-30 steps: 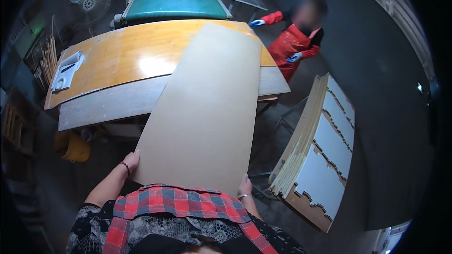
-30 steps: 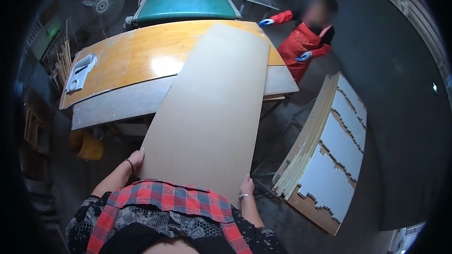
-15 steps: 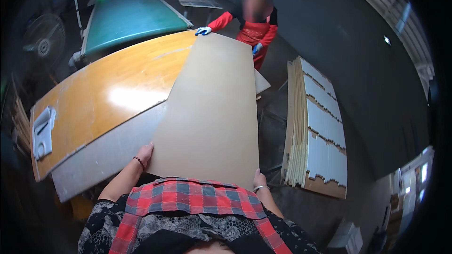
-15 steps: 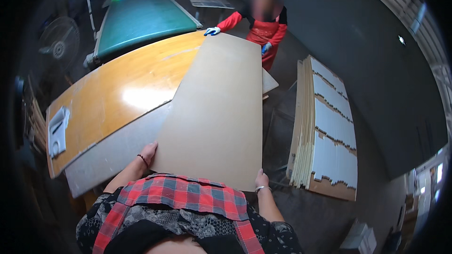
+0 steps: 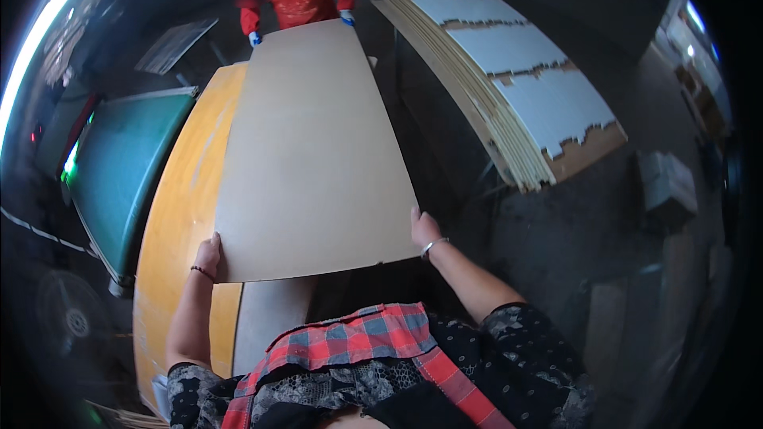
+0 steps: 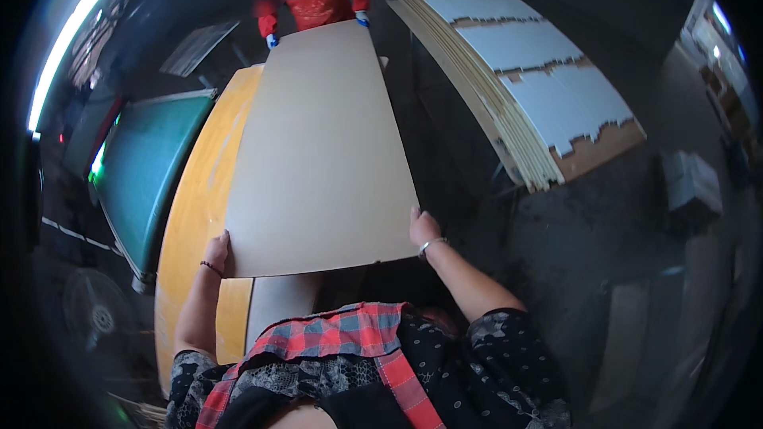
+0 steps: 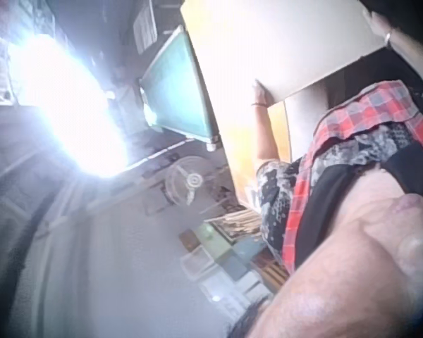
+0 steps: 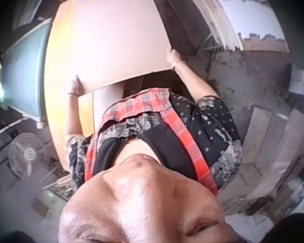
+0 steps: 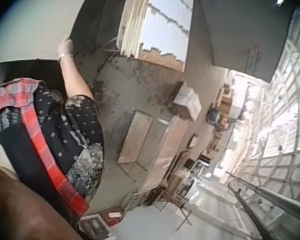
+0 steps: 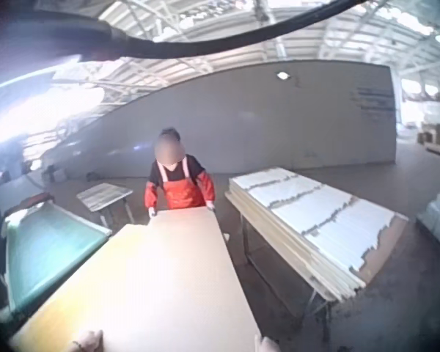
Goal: The person repeatedly picks up large flat wooden panels from a table, flips them over, and places them onto a growing stack on the floor. The action is performed one at a time in a repetitive loop throughout the clip.
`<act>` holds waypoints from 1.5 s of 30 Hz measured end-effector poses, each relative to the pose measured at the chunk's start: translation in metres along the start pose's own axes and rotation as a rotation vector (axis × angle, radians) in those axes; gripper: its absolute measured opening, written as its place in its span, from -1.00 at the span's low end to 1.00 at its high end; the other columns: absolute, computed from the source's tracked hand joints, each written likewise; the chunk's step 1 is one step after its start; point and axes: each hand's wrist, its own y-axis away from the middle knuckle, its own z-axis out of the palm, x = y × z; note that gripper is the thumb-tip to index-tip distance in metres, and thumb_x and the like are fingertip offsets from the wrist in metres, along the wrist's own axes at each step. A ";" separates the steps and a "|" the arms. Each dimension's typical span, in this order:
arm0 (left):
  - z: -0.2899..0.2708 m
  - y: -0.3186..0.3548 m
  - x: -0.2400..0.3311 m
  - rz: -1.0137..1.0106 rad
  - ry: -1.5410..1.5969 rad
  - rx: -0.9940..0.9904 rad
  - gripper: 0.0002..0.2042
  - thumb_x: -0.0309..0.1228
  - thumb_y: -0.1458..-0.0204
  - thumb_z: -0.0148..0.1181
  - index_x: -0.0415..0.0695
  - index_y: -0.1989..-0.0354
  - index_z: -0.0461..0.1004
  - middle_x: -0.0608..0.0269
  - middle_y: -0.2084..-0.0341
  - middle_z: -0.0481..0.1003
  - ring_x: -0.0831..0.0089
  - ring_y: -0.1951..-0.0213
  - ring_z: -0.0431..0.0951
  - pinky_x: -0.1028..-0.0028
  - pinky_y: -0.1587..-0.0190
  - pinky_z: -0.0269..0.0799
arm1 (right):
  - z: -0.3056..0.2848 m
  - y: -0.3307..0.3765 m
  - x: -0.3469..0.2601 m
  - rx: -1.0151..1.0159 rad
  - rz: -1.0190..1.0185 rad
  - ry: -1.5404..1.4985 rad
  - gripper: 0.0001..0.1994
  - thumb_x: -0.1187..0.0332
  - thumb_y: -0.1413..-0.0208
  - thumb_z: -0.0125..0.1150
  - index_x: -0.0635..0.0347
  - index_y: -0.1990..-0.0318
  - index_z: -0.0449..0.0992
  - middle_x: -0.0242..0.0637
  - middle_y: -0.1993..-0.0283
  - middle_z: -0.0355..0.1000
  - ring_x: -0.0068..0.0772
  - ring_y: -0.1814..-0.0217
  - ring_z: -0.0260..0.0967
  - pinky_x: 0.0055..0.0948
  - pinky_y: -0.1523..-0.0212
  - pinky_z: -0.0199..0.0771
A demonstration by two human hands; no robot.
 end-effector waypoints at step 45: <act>0.442 0.074 0.109 0.717 -0.806 -0.071 -0.50 -0.34 0.12 0.06 -0.09 -0.08 0.20 -0.10 -0.07 0.15 0.07 -0.03 0.24 0.19 -0.04 0.20 | -0.104 -0.001 0.145 -0.157 0.469 -1.592 -0.69 0.20 0.00 0.21 0.01 0.10 0.40 -0.55 0.14 0.40 -0.52 0.13 0.34 -0.41 0.34 0.31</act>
